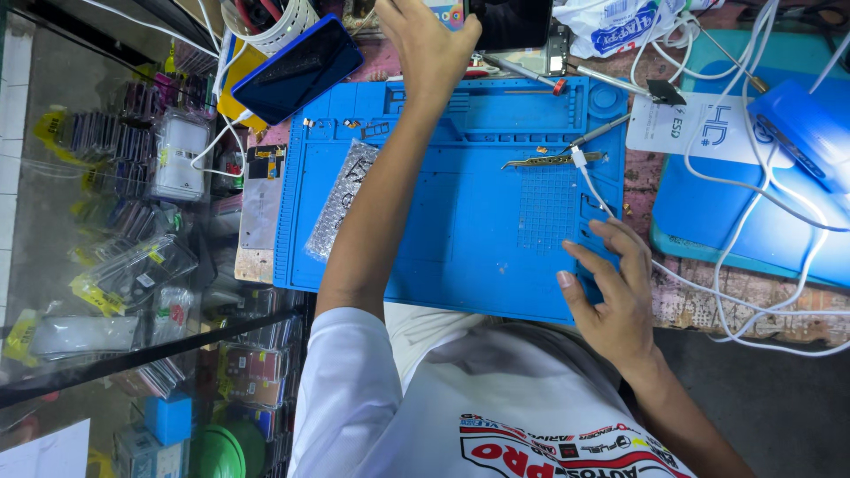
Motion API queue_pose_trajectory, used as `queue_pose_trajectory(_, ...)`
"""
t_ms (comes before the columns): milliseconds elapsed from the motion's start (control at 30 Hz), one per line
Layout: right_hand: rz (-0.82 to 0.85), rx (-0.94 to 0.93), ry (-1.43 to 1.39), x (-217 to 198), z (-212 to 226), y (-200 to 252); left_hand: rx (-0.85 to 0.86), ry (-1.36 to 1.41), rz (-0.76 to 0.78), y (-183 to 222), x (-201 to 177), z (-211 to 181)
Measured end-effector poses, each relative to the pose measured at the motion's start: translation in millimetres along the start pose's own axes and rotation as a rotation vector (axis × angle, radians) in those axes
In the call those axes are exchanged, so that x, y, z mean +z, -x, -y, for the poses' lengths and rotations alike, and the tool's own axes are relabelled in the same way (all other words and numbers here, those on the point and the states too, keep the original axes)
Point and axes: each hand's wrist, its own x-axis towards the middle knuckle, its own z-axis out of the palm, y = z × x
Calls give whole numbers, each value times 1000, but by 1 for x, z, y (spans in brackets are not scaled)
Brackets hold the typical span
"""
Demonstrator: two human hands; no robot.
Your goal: The person disassembles and reassembles a mobile phone using a screwdriver on a blue mat, handles a battery and circuit boards, and tests a screen.
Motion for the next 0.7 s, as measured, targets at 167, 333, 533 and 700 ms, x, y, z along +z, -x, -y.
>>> queue_pose_trajectory(167, 10, 17, 14, -1, -1, 0, -44, 15, 52, 3, 0, 11)
queue_pose_trajectory(333, 33, -3, 46, -1, 0, -3, -41, -53, 131, 1, -10, 36)
queue_pose_trajectory(533, 62, 2, 62, 0, 2, -4, -42, -64, 169, 3, -22, 48)
queue_pose_trajectory(700, 55, 3, 77, 1, 5, -6, -125, -20, 221, 7, -33, 33)
